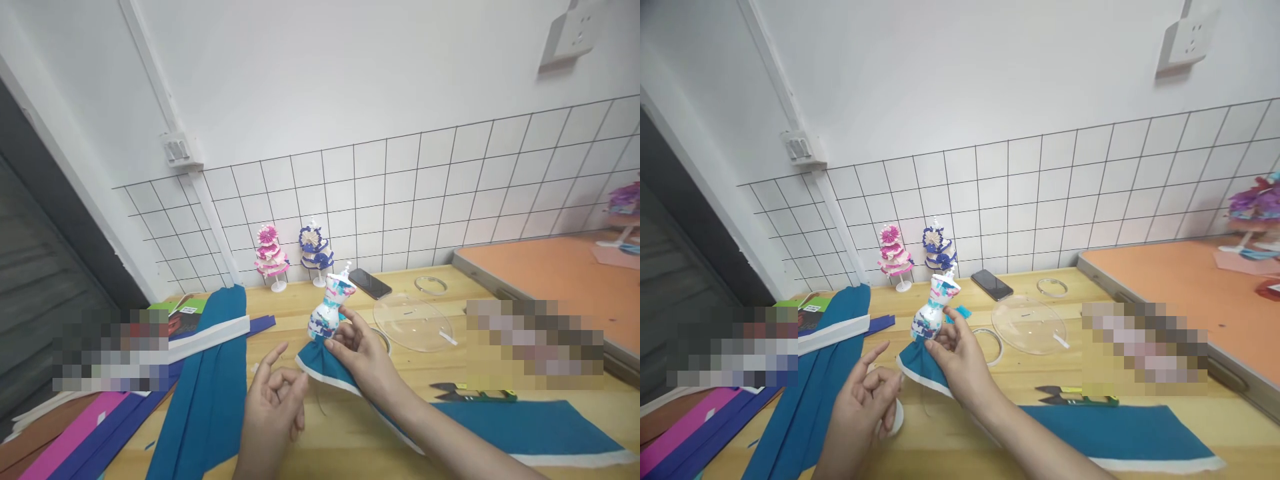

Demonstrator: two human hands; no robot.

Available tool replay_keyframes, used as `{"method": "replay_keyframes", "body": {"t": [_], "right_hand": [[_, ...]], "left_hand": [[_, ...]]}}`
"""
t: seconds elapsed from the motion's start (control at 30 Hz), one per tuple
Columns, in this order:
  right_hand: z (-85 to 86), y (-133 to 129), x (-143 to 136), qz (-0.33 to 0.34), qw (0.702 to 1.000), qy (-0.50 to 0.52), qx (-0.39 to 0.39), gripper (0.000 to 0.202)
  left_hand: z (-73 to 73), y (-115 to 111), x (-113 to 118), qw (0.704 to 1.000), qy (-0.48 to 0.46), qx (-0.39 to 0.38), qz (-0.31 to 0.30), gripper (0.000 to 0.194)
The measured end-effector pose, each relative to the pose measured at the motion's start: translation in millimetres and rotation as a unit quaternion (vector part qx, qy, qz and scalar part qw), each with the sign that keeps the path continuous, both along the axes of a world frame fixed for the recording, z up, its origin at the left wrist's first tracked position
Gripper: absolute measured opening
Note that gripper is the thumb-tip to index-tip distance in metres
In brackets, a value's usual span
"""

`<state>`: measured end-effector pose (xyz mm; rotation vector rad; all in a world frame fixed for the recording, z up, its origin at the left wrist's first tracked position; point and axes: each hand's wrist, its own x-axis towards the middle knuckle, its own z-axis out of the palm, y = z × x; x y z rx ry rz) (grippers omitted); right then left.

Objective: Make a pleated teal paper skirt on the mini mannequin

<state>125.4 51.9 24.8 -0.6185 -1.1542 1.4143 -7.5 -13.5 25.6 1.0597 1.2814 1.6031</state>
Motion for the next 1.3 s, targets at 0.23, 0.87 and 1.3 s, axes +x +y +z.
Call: {"method": "replay_keyframes", "body": {"t": [0.23, 0.87, 1.3], "right_hand": [[0.9, -6.2, -0.9, 0.108, 0.993, -0.057, 0.008, 0.069], [1.5, -20.4, -3.4, 0.071, 0.97, -0.211, 0.101, 0.081], [11.2, -21.7, 7.7, 0.048, 0.953, -0.269, 0.133, 0.077]], "left_hand": [[0.6, 4.3, -13.8, 0.999, 0.003, -0.003, 0.04, 0.048], [-21.4, 10.3, 9.7, 0.993, -0.106, 0.02, 0.055, 0.051], [-15.4, 6.0, 4.7, 0.99, -0.141, 0.002, 0.01, 0.046]]}}
